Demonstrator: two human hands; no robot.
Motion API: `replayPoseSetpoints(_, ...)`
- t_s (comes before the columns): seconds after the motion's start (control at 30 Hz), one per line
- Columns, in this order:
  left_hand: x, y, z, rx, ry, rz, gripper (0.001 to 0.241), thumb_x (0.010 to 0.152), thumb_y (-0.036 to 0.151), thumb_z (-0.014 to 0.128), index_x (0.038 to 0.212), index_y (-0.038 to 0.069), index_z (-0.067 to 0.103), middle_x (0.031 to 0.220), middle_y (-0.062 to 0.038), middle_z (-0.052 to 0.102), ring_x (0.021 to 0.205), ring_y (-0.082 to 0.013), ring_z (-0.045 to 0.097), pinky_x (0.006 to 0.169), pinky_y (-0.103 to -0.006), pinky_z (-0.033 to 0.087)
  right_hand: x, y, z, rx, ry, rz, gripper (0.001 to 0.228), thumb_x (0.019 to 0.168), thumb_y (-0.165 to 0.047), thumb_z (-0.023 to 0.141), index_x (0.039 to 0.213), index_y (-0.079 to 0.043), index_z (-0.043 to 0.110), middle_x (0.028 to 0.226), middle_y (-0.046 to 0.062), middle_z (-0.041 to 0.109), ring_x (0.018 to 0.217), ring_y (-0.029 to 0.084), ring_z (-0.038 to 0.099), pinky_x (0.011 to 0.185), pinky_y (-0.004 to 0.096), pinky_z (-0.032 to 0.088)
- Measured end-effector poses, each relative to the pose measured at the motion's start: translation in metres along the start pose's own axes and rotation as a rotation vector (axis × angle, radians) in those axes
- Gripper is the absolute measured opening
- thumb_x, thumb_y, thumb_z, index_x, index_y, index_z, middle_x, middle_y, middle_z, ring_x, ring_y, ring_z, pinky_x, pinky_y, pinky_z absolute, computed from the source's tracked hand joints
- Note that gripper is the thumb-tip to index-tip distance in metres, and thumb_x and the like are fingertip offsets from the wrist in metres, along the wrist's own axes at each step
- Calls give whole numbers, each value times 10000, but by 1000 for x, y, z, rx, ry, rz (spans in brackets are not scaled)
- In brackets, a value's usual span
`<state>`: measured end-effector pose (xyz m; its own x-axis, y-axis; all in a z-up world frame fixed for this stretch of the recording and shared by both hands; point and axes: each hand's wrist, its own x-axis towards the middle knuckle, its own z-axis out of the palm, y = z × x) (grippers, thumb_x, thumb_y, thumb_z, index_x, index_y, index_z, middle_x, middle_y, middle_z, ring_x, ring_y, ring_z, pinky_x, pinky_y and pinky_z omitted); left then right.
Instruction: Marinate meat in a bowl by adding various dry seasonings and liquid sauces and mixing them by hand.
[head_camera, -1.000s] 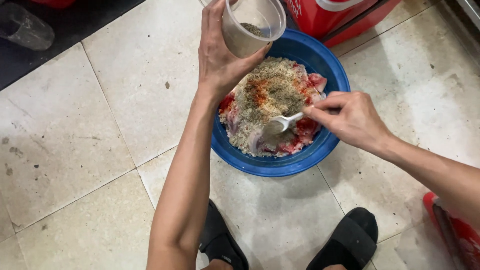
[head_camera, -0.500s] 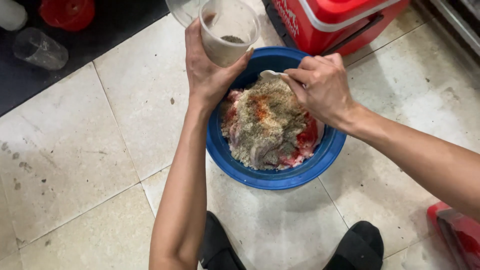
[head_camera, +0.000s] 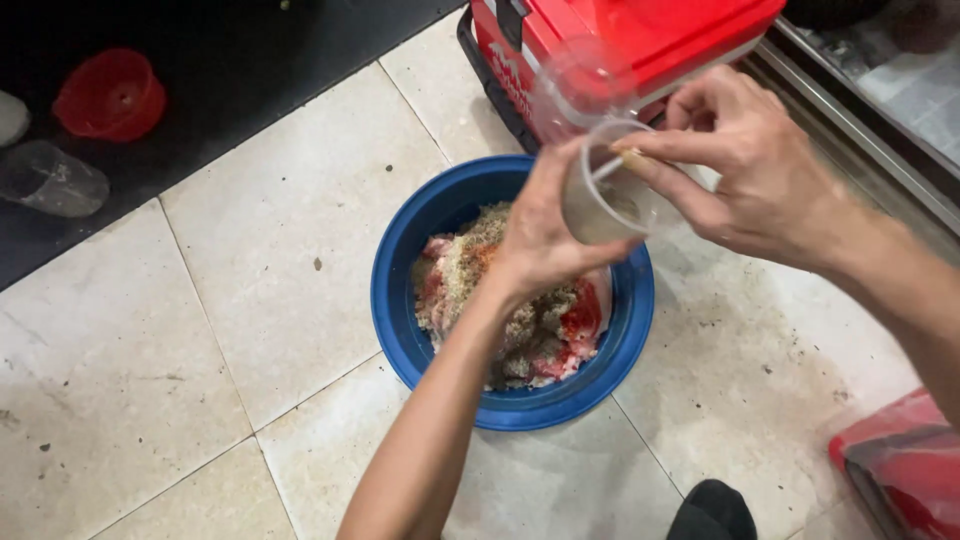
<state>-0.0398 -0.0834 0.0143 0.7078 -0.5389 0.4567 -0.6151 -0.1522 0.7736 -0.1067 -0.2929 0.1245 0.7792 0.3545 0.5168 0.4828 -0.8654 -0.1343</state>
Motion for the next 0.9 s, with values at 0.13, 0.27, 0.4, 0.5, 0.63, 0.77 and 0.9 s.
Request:
replayPoseSetpoints(0.13,-7,9,41,-159,-55,59,1031,679,396,932,1520,134,396,1418,-141,541,1352,-314,598,1163,-474,530,-20,28,-26,315,-49,316,391,995,-410,613,1227,-121,737,1121,82,630,1120,191,577,985,383,479)
replayPoseSetpoints(0.27,-8,32,76,-279,-232,112,989,676,350,920,1503,86,446,1432,-155,570,1352,-326,603,1138,-432,525,-35,77,-23,1255,-337,1175,655,944,-641,397,1357,-237,704,1325,95,662,1213,225,607,998,445,446)
replayPoseSetpoints(0.4,-7,42,95,-288,-368,122,1006,639,336,910,1499,78,457,1395,-156,581,1313,-325,614,1107,-403,512,-76,112,-3,978,-398,1136,750,926,-683,472,1359,-107,680,1325,145,636,1202,227,558,1069,524,433)
replayPoseSetpoints(0.5,-8,47,105,-309,-362,110,965,646,311,897,1489,98,479,1416,-140,596,1329,-319,627,1121,-392,520,-103,129,6,919,-228,1160,610,978,-589,586,1416,-166,621,1368,126,592,1242,237,538,1061,537,441)
replayPoseSetpoints(0.63,-6,49,114,-336,-324,123,954,637,297,914,1468,80,499,1379,-150,603,1313,-314,627,1128,-409,512,-109,108,-3,1182,-219,1099,420,997,-329,648,1366,-129,652,1380,134,649,1278,262,593,1063,431,494)
replayPoseSetpoints(0.77,-6,48,123,-418,-191,-50,903,658,280,918,1440,61,523,1335,-136,652,1235,-269,678,1078,-388,551,-107,72,-31,764,-128,647,409,1040,-235,578,1430,-120,617,1490,181,616,1389,279,565,1155,403,482)
replayPoseSetpoints(0.9,-2,47,127,-460,-140,-176,876,682,304,920,1409,59,498,1298,-112,684,1203,-243,703,1041,-360,568,-107,29,-42,552,-166,327,535,991,-285,628,1473,-68,546,1619,230,421,1500,360,421,1197,479,390)
